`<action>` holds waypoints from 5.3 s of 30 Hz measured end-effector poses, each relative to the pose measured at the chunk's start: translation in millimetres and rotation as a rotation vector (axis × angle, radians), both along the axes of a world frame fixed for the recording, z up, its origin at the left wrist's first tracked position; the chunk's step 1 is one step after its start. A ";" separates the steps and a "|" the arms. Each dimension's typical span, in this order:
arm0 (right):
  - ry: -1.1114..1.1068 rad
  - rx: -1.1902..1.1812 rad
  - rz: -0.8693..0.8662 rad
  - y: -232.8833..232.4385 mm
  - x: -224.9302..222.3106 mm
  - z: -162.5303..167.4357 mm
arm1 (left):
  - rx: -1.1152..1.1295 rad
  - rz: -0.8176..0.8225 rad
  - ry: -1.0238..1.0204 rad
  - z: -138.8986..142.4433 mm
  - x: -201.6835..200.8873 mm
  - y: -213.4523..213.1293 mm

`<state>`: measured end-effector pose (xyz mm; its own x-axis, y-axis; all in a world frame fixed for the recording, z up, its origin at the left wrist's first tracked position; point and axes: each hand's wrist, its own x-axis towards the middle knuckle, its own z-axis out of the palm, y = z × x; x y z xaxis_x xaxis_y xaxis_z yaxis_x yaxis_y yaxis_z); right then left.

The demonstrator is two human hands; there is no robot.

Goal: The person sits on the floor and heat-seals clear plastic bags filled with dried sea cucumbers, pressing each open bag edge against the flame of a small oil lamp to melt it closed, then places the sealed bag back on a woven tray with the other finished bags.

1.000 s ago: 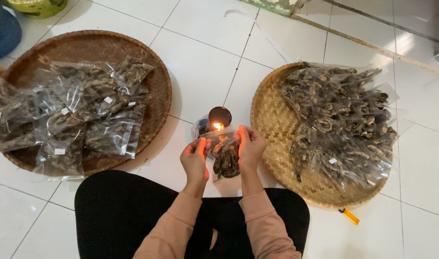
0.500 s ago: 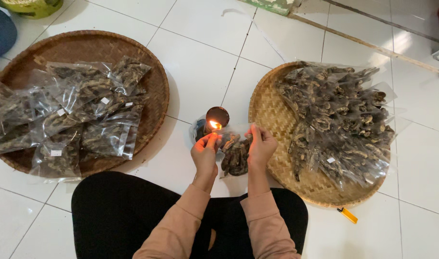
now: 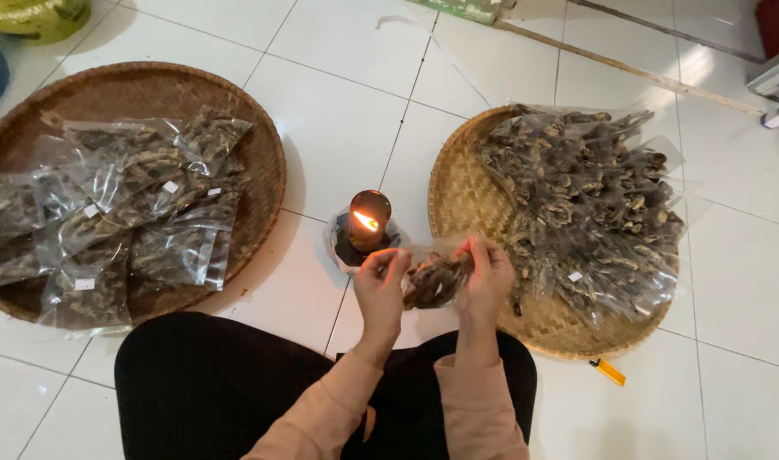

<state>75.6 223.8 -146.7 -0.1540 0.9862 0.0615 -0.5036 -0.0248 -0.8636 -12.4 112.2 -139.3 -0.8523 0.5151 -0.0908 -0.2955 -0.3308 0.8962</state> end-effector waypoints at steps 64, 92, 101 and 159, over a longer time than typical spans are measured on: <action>-0.767 1.105 0.081 -169.0 57.1 221.7 | 0.074 0.102 0.824 141.9 15.8 -178.2; -0.516 0.589 -0.029 -82.0 36.3 91.8 | 0.384 0.469 0.038 65.6 -203.3 -173.2; -0.905 0.140 -0.470 21.6 166.3 17.8 | 0.105 0.712 -0.323 70.4 -292.4 -87.4; -0.918 1.019 0.445 -45.1 137.8 179.7 | -0.565 -0.801 0.611 83.9 26.2 -84.0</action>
<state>213.3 178.7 33.1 -0.8027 0.4346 0.4085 0.1146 0.7844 -0.6095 13.8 28.2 -55.4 -0.2805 0.9455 -0.1657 0.2949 0.2491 0.9225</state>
